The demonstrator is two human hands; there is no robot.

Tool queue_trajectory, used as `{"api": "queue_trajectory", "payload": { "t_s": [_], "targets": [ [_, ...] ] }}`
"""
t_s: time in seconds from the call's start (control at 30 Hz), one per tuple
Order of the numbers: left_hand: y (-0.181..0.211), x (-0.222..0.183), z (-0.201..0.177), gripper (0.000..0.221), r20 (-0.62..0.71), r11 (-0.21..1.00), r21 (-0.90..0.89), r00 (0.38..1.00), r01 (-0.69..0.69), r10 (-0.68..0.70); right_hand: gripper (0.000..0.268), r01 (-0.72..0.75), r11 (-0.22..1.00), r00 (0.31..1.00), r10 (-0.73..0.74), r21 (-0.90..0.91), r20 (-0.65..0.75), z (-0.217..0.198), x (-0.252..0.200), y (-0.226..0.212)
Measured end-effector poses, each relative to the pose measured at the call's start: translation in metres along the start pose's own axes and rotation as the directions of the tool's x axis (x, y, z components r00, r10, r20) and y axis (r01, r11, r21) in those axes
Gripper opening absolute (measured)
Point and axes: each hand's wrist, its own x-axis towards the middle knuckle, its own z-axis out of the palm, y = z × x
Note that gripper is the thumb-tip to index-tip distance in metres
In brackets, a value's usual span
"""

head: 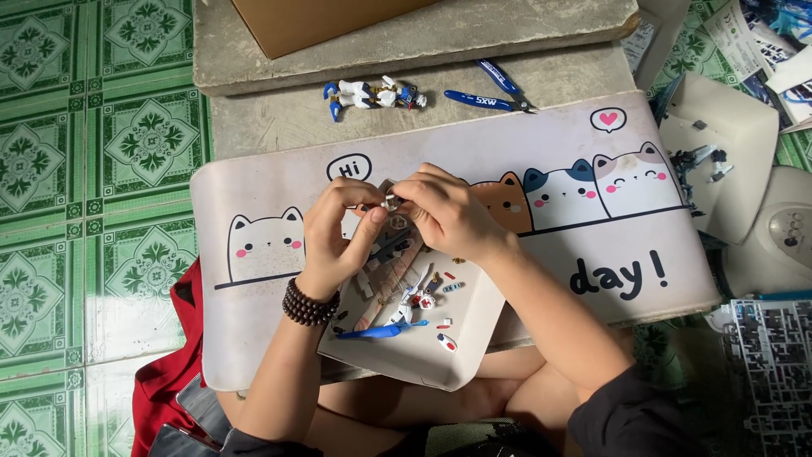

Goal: The person assembles small plastic model parts by hand, picking pieces from a tray and snapping them together. The person works on a lap tray with scattered components and occasionally adjusts the assembled sub-assembly.

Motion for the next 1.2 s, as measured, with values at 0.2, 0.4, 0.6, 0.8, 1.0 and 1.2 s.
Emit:
{"api": "queue_trajectory", "payload": {
  "t_s": [0.2, 0.4, 0.6, 0.8, 1.0, 1.2],
  "targets": [
    [-0.003, -0.001, -0.002, 0.004, -0.024, 0.997, 0.064, 0.999, -0.041, 0.042, 0.020, 0.006, 0.999, 0.999, -0.007, 0.043, 0.038, 0.001, -0.003, -0.001],
    [-0.008, -0.004, 0.001, 0.003, 0.027, 0.999, 0.042, 1.000, -0.010, 0.009, 0.020, -0.015, 0.999, 1.000, 0.014, 0.032, 0.023, 0.002, -0.003, 0.000],
    [-0.005, -0.003, -0.003, 0.027, 0.051, 0.988, -0.116, 0.994, 0.103, -0.098, 0.015, -0.278, 0.921, 0.960, 0.279, 0.273, 0.034, -0.003, -0.009, 0.000],
    [-0.006, -0.003, -0.009, 0.027, 0.095, 0.981, -0.085, 0.982, 0.173, -0.165, 0.028, -0.510, 0.451, 0.797, 0.568, 0.732, 0.205, -0.007, -0.019, 0.020],
    [0.056, 0.016, -0.019, 0.041, 0.281, 0.820, 0.367, 0.788, 0.439, -0.548, 0.034, -0.490, 0.279, 0.740, 0.634, 0.826, 0.225, -0.018, -0.012, 0.007],
    [0.049, -0.030, -0.027, 0.055, 0.542, 0.819, 0.512, 0.641, 0.261, -0.543, 0.016, -0.581, 0.230, 0.721, 0.590, 0.781, 0.363, -0.050, -0.033, -0.032]
  ]
}}
